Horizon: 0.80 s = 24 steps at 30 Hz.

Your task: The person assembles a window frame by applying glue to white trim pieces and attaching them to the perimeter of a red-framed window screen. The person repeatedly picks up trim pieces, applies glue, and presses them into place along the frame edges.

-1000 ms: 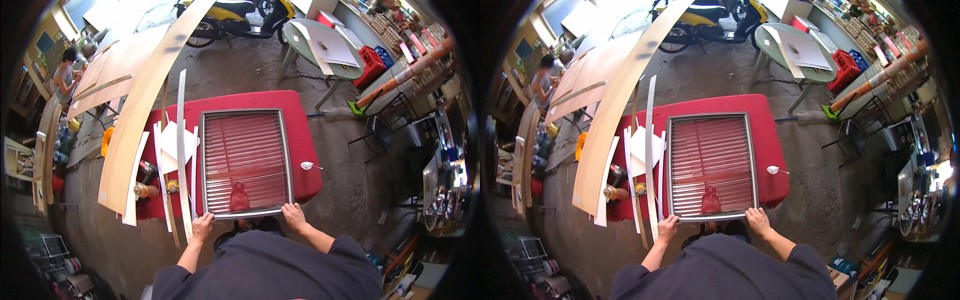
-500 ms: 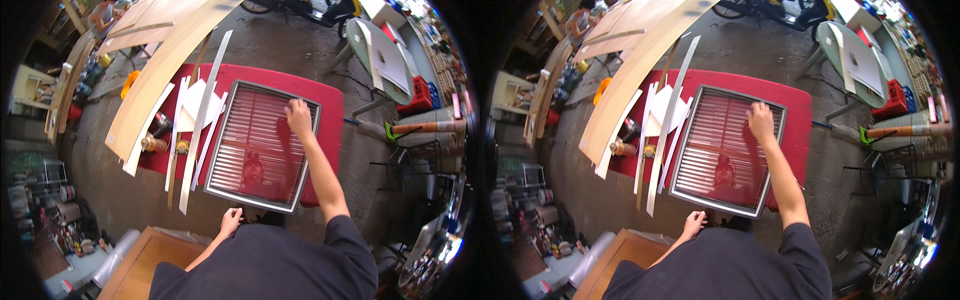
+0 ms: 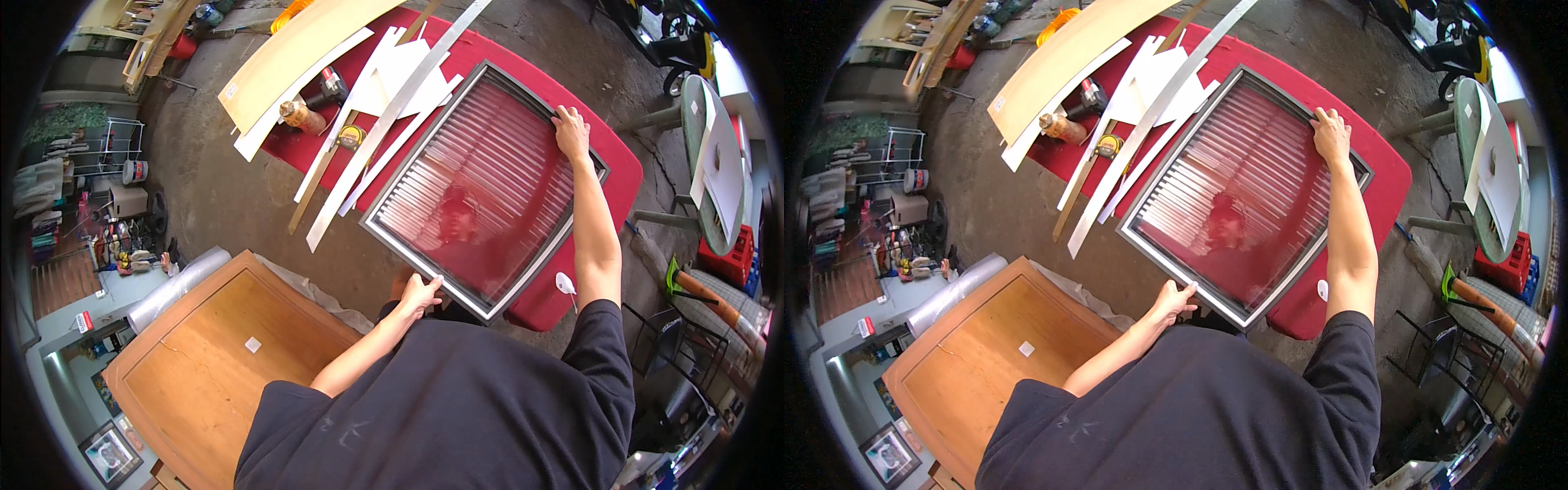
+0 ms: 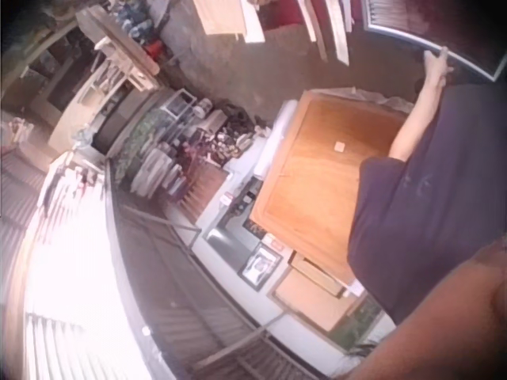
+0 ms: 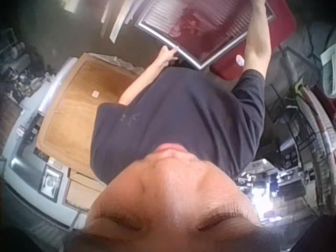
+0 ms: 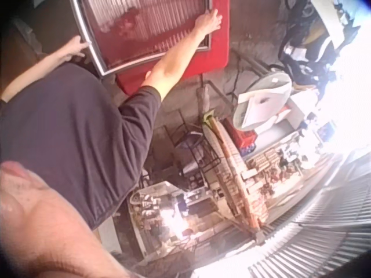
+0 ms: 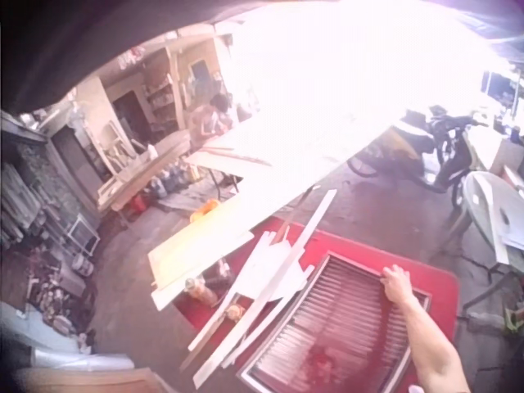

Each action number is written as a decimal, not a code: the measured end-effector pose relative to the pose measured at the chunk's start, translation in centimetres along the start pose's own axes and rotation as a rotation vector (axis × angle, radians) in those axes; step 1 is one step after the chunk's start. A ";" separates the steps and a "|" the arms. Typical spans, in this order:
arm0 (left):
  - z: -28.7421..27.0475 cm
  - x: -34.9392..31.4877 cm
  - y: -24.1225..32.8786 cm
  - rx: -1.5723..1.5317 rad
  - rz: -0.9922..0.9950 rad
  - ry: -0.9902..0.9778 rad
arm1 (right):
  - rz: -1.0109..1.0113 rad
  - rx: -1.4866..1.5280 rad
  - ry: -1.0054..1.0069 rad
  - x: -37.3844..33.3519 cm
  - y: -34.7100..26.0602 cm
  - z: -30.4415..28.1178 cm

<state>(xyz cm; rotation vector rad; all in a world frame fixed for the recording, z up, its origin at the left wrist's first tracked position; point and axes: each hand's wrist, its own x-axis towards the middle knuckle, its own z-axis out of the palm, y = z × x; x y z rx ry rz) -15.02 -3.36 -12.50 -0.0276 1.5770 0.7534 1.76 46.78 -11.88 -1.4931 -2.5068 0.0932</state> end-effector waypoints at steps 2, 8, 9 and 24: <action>0.8 -2.6 2.1 0.029 0.066 0.132 | 0.014 0.048 -0.007 0.0 0.8 -0.9; -4.0 -5.9 9.0 0.039 0.304 0.140 | 0.202 0.241 0.090 -0.1 -1.4 -9.9; -5.7 -5.6 11.3 0.047 0.402 0.192 | 0.297 0.293 0.111 -0.3 -2.0 -12.0; -2.5 5.5 58.3 1.206 1.388 0.207 | 1.163 1.574 0.008 -32.4 -27.7 -13.2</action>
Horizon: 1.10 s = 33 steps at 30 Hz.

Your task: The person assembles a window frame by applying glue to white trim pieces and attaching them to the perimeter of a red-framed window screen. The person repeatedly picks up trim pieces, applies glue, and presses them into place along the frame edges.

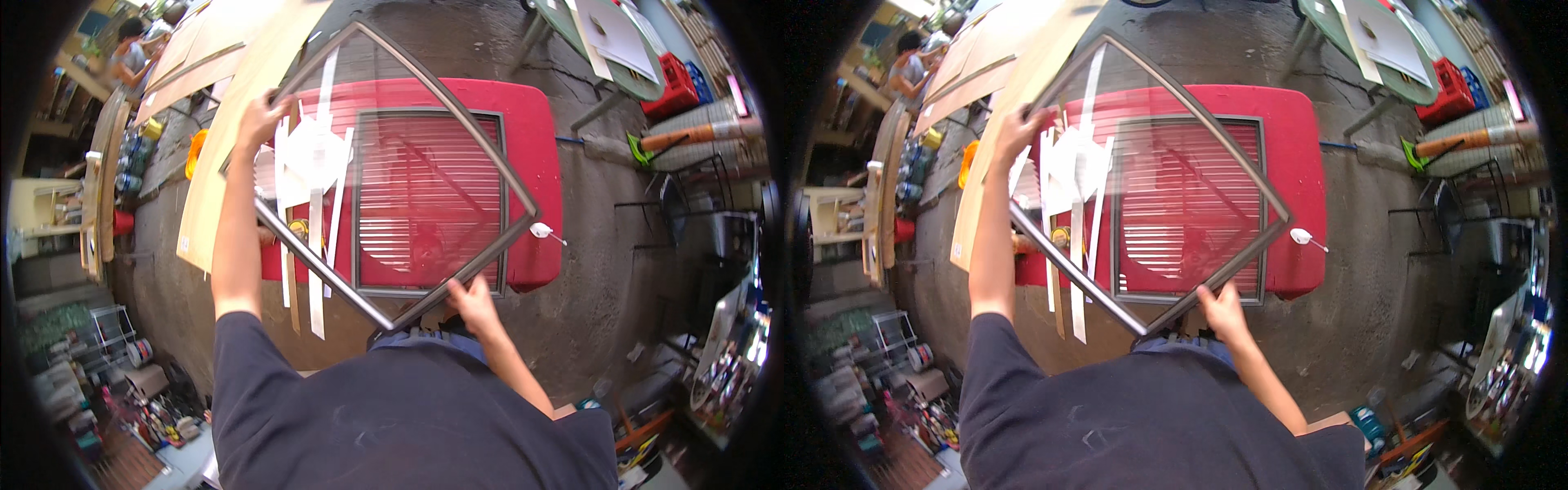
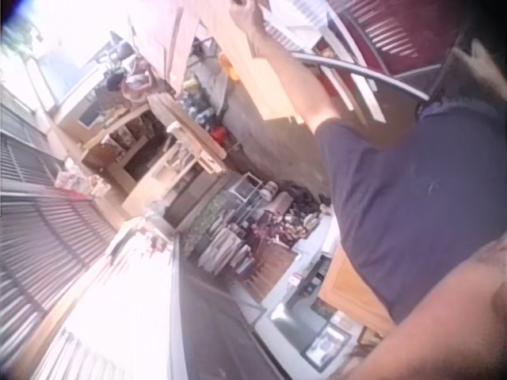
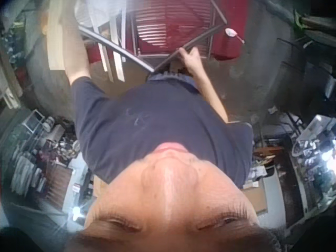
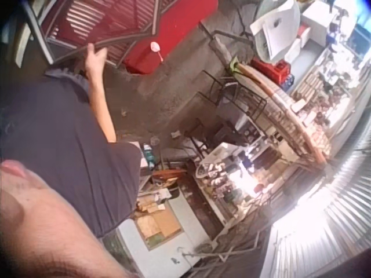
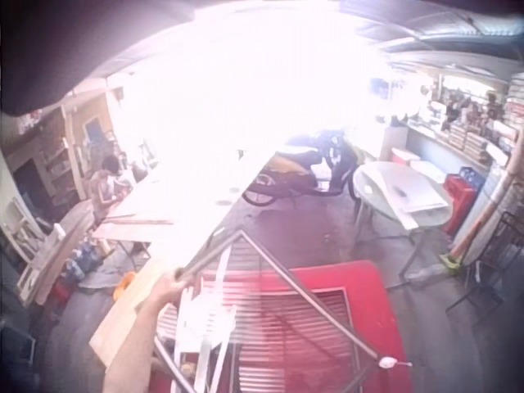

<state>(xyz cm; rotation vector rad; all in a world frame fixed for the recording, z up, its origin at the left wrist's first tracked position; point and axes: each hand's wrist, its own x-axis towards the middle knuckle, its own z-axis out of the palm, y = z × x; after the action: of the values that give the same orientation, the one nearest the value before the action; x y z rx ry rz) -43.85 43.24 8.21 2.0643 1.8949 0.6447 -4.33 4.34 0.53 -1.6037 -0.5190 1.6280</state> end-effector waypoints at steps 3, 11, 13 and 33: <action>8.6 3.8 4.3 -0.019 0.046 -0.247 | 0.075 0.103 0.100 -1.1 6.2 2.3; 23.1 2.9 11.0 0.030 0.129 -0.476 | 0.342 0.277 0.284 -1.5 12.3 2.9; 25.2 3.0 10.9 0.030 0.190 -0.415 | 0.370 0.297 0.286 -0.9 12.5 2.7; 27.4 0.7 12.8 0.009 0.241 -0.039 | 0.504 0.275 0.101 1.8 12.6 1.8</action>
<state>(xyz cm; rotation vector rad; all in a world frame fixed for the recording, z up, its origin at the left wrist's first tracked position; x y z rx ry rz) -19.24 45.29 -9.25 2.3145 1.6455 0.6444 -8.88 -1.65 -9.90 -1.6752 0.1772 1.8659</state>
